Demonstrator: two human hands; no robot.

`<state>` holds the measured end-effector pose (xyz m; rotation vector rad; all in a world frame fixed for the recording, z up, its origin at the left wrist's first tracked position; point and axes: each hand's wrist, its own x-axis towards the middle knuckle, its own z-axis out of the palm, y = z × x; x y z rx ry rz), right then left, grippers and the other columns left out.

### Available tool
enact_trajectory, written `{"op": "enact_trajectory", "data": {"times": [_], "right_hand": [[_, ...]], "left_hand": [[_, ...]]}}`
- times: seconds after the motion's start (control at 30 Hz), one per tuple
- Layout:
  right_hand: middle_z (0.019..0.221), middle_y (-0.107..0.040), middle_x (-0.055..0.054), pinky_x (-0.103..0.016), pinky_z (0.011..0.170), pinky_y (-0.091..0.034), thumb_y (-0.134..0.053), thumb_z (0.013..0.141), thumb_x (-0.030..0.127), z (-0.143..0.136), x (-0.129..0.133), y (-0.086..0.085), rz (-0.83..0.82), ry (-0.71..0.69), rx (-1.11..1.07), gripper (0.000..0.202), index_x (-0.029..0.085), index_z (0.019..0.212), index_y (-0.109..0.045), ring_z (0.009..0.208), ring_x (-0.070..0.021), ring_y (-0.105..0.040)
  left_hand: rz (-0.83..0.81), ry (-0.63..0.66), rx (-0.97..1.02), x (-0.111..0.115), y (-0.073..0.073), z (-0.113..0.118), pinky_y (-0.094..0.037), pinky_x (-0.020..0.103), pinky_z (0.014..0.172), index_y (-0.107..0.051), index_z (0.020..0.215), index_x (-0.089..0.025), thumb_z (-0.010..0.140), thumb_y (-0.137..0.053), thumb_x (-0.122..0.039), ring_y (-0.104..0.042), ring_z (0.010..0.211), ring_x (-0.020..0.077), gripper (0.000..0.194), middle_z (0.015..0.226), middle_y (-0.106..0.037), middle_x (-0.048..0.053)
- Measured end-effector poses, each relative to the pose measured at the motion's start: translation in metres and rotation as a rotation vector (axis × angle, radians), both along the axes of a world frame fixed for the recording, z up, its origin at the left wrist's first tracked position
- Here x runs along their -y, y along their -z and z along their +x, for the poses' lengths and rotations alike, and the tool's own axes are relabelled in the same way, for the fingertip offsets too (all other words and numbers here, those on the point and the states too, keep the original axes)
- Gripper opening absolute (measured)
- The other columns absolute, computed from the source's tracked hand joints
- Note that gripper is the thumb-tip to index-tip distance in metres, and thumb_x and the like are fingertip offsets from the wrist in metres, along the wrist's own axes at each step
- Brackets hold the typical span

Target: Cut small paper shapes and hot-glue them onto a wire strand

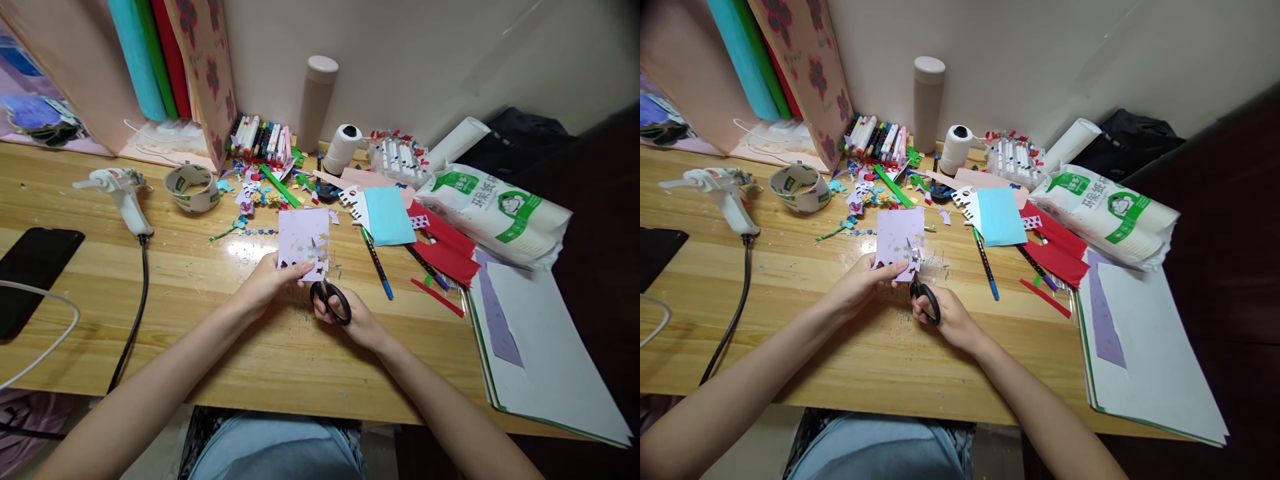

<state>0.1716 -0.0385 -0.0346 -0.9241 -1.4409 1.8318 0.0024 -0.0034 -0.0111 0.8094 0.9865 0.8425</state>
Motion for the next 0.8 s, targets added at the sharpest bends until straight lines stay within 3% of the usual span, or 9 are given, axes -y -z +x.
{"op": "enact_trajectory", "data": {"times": [0.43, 0.8], "right_hand": [[0.059, -0.04, 0.001, -0.024, 0.052, -0.027, -0.039, 0.08, 0.071, 0.0, 0.003, 0.002, 0.115, 0.066, 0.144, 0.056, 0.016, 0.067, -0.044, 0.054, -0.0105, -0.034], [0.058, -0.038, 0.002, -0.023, 0.049, -0.024, -0.047, 0.074, 0.073, 0.013, -0.006, -0.009, 0.022, -0.058, 0.16, 0.057, 0.017, 0.064, -0.041, 0.052, -0.0094, -0.032]], "left_hand": [[0.02, 0.001, -0.003, 0.002, -0.005, -0.001, -0.04, 0.02, 0.057, -0.066, 0.086, -0.012, 0.068, -0.072, -0.037, -0.056, 0.063, 0.0106, 0.031, 0.08, -0.067, 0.005], [0.109, -0.112, -0.147, -0.012, -0.012, -0.019, -0.047, 0.027, 0.068, -0.066, 0.09, -0.013, 0.061, -0.076, -0.035, -0.062, 0.073, 0.0164, 0.037, 0.089, -0.069, 0.007]]}}
